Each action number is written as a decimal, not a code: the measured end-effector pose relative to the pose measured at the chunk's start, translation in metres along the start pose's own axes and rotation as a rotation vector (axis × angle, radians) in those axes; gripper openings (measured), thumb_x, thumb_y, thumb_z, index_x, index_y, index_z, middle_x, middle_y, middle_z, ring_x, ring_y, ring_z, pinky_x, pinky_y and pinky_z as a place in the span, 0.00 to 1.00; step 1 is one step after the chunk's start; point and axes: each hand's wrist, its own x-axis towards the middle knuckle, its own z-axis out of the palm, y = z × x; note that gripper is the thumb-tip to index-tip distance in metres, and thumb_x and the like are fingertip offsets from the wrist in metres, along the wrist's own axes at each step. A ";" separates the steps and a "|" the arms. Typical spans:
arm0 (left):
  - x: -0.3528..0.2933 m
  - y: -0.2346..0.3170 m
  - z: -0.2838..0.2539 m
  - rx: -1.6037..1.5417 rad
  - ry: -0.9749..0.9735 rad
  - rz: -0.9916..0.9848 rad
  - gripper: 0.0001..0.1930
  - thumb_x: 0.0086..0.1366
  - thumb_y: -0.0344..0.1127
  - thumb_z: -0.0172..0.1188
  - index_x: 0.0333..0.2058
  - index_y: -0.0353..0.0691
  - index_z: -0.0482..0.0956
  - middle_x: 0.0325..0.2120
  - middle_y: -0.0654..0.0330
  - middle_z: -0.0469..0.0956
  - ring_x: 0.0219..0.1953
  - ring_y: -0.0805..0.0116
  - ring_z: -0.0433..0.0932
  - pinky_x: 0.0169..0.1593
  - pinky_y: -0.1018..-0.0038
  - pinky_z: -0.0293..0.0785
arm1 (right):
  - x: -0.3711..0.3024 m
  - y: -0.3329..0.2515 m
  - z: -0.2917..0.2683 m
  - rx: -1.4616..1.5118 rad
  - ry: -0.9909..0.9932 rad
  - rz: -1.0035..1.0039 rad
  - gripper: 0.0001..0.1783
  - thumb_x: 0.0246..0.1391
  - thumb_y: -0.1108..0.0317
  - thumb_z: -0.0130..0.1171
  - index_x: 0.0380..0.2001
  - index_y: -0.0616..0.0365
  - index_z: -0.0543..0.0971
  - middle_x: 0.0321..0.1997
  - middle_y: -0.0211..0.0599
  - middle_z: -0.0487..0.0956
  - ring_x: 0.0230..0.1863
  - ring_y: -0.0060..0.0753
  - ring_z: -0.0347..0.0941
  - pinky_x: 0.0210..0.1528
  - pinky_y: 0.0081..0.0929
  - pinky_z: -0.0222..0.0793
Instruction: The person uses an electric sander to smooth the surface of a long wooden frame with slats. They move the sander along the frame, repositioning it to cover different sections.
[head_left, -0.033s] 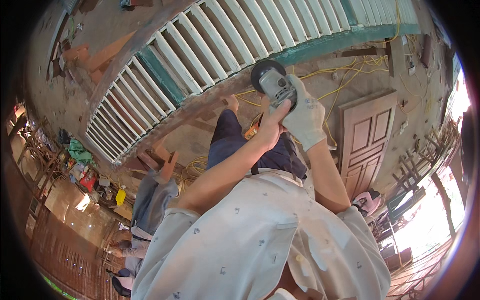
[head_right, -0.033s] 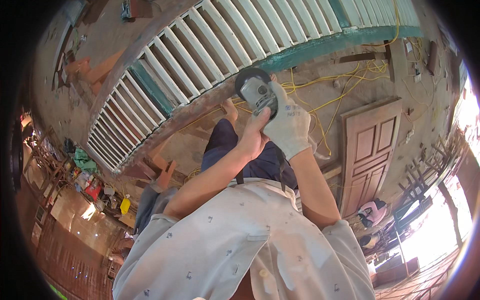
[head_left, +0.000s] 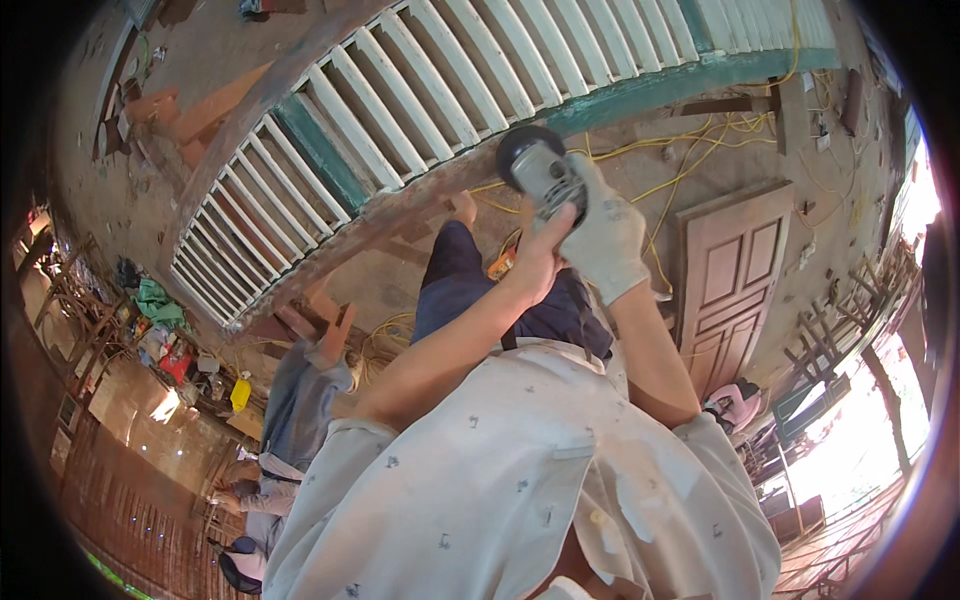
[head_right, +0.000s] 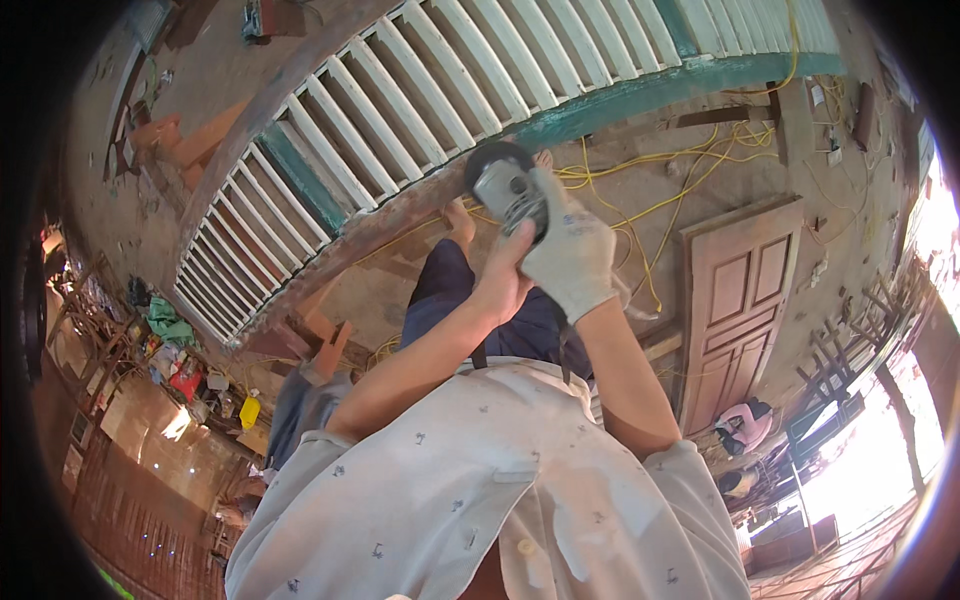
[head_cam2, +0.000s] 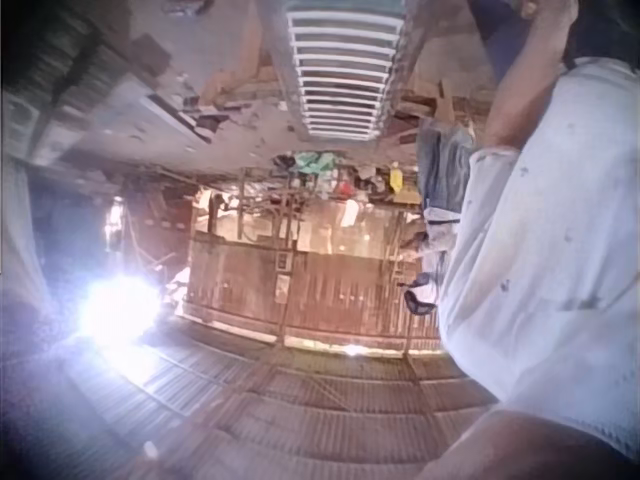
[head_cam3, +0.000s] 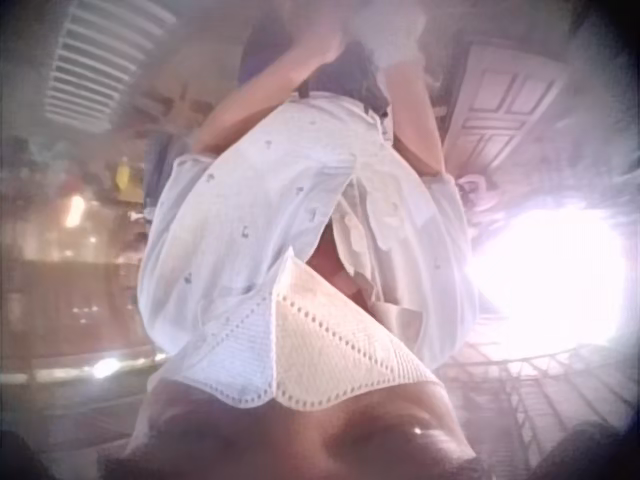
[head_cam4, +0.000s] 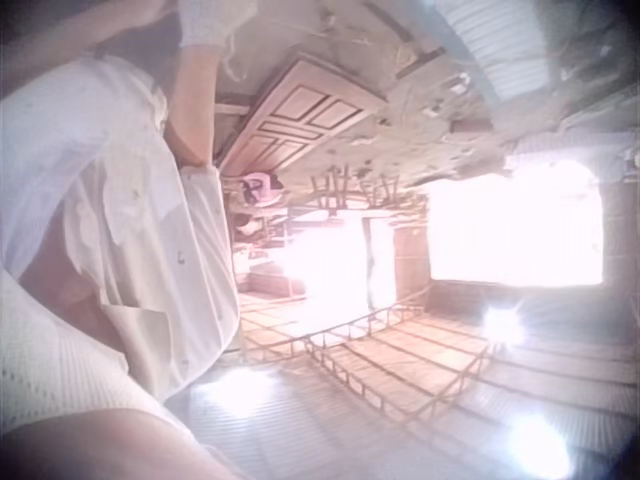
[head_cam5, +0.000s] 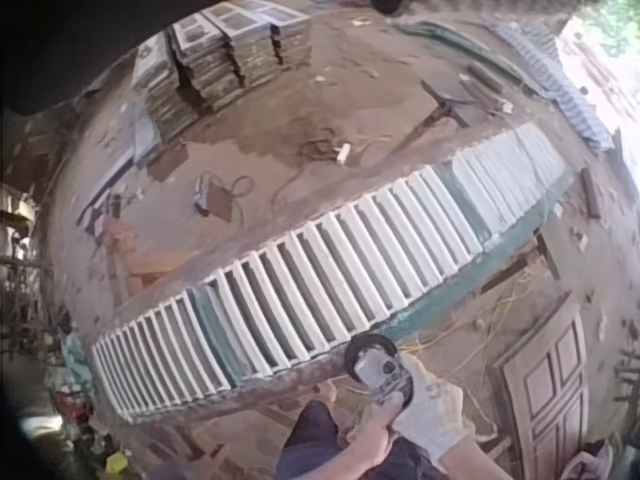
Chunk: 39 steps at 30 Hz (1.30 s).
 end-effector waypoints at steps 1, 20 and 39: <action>-0.007 -0.002 -0.006 -0.027 0.014 0.020 0.26 0.78 0.50 0.61 0.67 0.44 0.72 0.58 0.62 0.80 0.55 0.70 0.83 0.55 0.67 0.84 | -0.001 0.004 0.012 0.004 0.003 -0.057 0.45 0.51 0.49 0.69 0.73 0.41 0.69 0.54 0.50 0.86 0.51 0.51 0.86 0.51 0.47 0.80; 0.065 -0.017 0.064 0.166 -0.055 0.001 0.29 0.75 0.58 0.64 0.63 0.44 0.75 0.53 0.65 0.83 0.52 0.71 0.84 0.53 0.67 0.82 | 0.039 0.056 -0.051 -0.020 0.133 0.015 0.45 0.48 0.50 0.73 0.70 0.41 0.71 0.48 0.49 0.88 0.49 0.56 0.86 0.51 0.49 0.79; 0.032 -0.020 0.025 0.033 0.014 0.168 0.27 0.79 0.51 0.58 0.67 0.40 0.71 0.60 0.62 0.79 0.61 0.69 0.78 0.65 0.67 0.74 | 0.025 0.034 -0.017 -0.027 0.004 -0.087 0.41 0.53 0.53 0.65 0.71 0.44 0.68 0.47 0.45 0.85 0.46 0.52 0.86 0.48 0.48 0.80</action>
